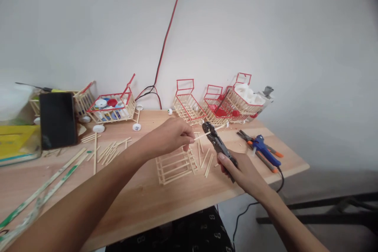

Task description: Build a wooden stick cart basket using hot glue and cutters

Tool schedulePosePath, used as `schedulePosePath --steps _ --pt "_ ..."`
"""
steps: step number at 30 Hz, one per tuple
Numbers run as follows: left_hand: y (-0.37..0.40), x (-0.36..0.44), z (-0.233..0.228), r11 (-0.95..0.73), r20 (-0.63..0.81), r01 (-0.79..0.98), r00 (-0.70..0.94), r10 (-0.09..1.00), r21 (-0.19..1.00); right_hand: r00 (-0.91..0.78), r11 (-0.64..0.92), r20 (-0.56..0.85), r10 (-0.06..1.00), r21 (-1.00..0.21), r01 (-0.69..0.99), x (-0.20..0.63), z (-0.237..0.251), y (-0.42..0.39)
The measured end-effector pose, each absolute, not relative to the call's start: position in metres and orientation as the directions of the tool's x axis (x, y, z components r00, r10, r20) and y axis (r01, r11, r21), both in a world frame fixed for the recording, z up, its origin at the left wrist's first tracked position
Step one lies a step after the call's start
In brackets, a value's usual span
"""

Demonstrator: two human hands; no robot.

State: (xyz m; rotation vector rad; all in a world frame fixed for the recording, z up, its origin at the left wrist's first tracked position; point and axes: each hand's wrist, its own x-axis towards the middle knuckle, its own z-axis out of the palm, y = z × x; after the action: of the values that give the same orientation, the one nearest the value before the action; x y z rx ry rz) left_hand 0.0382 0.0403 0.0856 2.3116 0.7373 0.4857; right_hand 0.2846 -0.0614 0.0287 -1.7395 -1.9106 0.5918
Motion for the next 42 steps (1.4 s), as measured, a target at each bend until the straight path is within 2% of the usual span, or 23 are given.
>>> schedulePosePath --steps 4,10,16,29,42 --pt "0.036 0.043 0.082 -0.603 0.104 0.426 0.754 0.648 0.675 -0.050 0.046 0.012 0.999 -0.642 0.766 0.282 0.023 -0.065" --pt "0.031 0.045 0.081 -0.574 0.065 0.454 0.744 0.665 0.682 -0.111 0.033 -0.063 0.992 -0.710 0.703 0.282 0.025 -0.066" --pt "0.030 0.048 0.076 -0.602 0.103 0.457 0.735 0.670 0.655 -0.095 0.026 -0.065 0.993 -0.680 0.732 0.281 0.027 -0.067" --pt "0.030 0.047 0.073 -0.643 0.145 0.455 0.737 0.660 0.617 -0.072 0.034 -0.029 0.997 -0.674 0.738 0.279 0.015 -0.065" --pt "0.028 0.046 0.075 -0.644 0.164 0.437 0.734 0.658 0.627 -0.072 0.117 0.096 0.993 -0.646 0.755 0.279 -0.003 -0.062"
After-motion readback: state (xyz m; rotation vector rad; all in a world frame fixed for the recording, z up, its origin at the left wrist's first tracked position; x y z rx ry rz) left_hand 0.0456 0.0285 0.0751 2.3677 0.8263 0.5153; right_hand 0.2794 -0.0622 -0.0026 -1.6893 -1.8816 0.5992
